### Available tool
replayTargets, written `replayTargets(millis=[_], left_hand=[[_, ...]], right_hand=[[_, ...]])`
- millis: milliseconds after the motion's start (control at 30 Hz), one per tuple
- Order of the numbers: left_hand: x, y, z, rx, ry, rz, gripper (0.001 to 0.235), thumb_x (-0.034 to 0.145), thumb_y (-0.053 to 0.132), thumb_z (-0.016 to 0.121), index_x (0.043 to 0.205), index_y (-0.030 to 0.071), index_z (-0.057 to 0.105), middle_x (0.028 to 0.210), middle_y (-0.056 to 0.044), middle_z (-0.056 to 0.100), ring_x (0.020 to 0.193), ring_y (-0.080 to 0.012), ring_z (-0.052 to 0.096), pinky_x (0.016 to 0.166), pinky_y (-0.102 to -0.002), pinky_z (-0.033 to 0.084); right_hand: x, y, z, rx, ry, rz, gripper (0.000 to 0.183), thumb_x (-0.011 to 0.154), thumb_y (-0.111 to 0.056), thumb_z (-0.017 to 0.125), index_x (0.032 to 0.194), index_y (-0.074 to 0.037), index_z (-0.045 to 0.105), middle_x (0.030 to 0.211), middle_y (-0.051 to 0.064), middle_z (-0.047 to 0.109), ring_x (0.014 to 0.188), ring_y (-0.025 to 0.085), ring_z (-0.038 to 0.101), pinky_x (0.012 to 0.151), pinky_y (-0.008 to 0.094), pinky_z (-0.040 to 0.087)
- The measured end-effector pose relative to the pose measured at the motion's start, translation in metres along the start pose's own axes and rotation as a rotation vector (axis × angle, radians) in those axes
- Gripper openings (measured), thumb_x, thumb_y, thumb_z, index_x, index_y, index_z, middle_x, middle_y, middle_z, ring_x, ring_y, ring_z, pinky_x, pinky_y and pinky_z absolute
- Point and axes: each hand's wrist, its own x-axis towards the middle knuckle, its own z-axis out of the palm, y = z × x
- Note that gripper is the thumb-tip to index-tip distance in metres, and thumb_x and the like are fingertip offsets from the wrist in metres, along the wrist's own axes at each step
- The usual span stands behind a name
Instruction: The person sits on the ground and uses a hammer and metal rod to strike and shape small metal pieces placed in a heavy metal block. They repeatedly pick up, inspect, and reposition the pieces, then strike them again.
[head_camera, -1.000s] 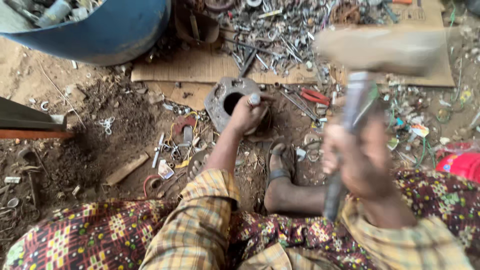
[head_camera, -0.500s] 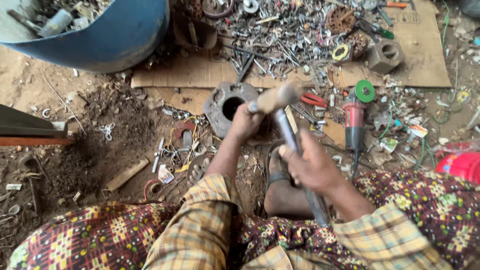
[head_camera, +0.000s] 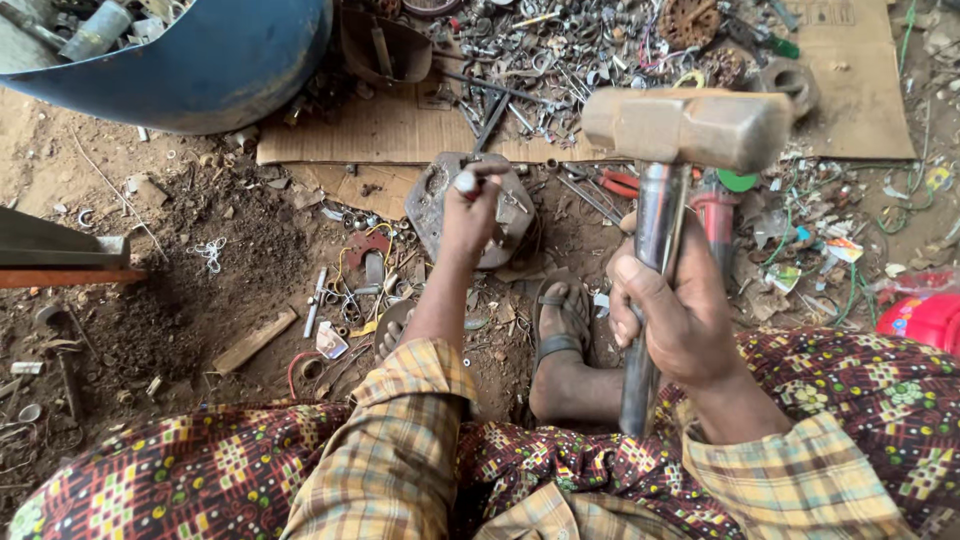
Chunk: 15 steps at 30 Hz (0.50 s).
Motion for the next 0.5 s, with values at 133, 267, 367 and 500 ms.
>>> replayTargets(millis=[133, 267, 367, 500], left_hand=[[0.003, 0.01, -0.007, -0.226, -0.023, -0.049, 0.021, 0.101, 0.011, 0.058, 0.118, 0.011, 0.071, 0.07, 0.005, 0.051, 0.054, -0.0064, 0.046, 0.043, -0.026, 0.04], [0.004, 0.024, -0.007, -0.158, -0.015, 0.039, 0.02, 0.106, 0.013, 0.062, 0.124, 0.009, 0.071, 0.073, 0.004, 0.05, 0.056, -0.0058, 0.046, 0.044, -0.024, 0.039], [0.007, 0.03, -0.007, -0.318, -0.016, -0.076, 0.019, 0.101, 0.013, 0.057, 0.117, 0.009, 0.068, 0.069, 0.003, 0.052, 0.046, -0.0103, 0.05, 0.035, -0.03, 0.046], [0.01, 0.03, -0.014, -0.262, 0.007, -0.027, 0.02, 0.101, 0.014, 0.06, 0.119, 0.01, 0.069, 0.07, 0.001, 0.055, 0.054, -0.0097, 0.055, 0.043, -0.027, 0.045]], right_hand=[[-0.001, 0.012, -0.006, 0.131, 0.084, 0.103, 0.032, 0.102, -0.012, 0.056, 0.13, -0.007, 0.042, 0.079, 0.005, 0.051, 0.052, 0.01, 0.052, 0.044, 0.026, 0.048], [0.0, 0.016, -0.011, 0.098, 0.163, 0.133, 0.034, 0.101, -0.013, 0.057, 0.131, -0.009, 0.042, 0.082, 0.005, 0.052, 0.053, 0.01, 0.052, 0.044, 0.027, 0.048], [0.001, 0.018, -0.014, 0.095, 0.15, 0.115, 0.033, 0.101, -0.013, 0.058, 0.129, -0.008, 0.042, 0.082, 0.007, 0.053, 0.052, 0.011, 0.052, 0.044, 0.028, 0.048], [0.0, 0.02, -0.012, 0.091, 0.14, 0.121, 0.032, 0.102, -0.013, 0.058, 0.129, -0.008, 0.042, 0.082, 0.007, 0.053, 0.052, 0.011, 0.052, 0.044, 0.029, 0.048]])
